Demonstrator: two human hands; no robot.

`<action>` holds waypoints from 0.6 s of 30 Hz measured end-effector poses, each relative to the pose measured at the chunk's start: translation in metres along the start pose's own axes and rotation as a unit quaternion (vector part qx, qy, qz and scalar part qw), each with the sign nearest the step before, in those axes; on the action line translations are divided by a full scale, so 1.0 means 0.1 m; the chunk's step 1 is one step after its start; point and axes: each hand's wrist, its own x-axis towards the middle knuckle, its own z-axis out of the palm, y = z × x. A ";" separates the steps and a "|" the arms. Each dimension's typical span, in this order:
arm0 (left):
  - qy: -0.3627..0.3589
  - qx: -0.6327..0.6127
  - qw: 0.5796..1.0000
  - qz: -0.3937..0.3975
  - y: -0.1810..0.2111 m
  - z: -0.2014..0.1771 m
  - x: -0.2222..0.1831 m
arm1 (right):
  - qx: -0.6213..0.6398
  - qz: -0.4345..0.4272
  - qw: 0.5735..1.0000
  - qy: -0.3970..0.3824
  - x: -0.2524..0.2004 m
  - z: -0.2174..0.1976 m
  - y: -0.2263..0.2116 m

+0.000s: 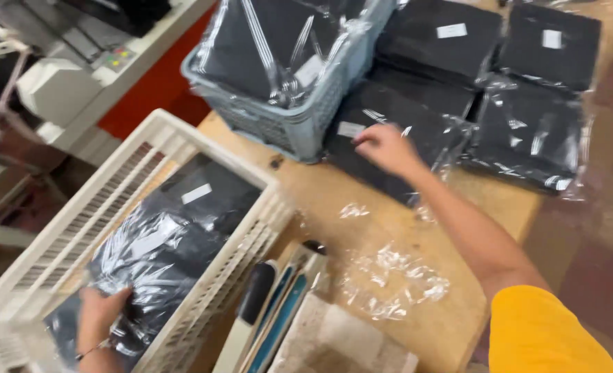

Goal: Sealing plastic bags using a manual impulse heat sealer

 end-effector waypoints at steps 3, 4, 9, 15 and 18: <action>0.142 0.186 0.963 0.137 1.17 -0.13 -0.78 | -0.218 0.108 0.964 0.111 -0.06 -0.62 1.55; 0.135 0.193 0.962 0.138 1.70 -0.08 -1.05 | -0.215 0.116 0.964 0.107 -0.12 -0.81 1.68; 0.031 0.180 0.878 0.441 3.50 0.72 -2.32 | -0.138 0.315 0.931 0.118 -0.57 -1.30 2.30; -0.138 0.325 0.659 0.665 5.21 2.91 -3.01 | 0.402 0.373 0.836 0.011 -2.01 0.00 1.80; -0.007 0.326 0.621 0.713 5.72 4.11 -2.67 | 0.523 0.411 0.736 -0.123 -2.26 0.31 0.90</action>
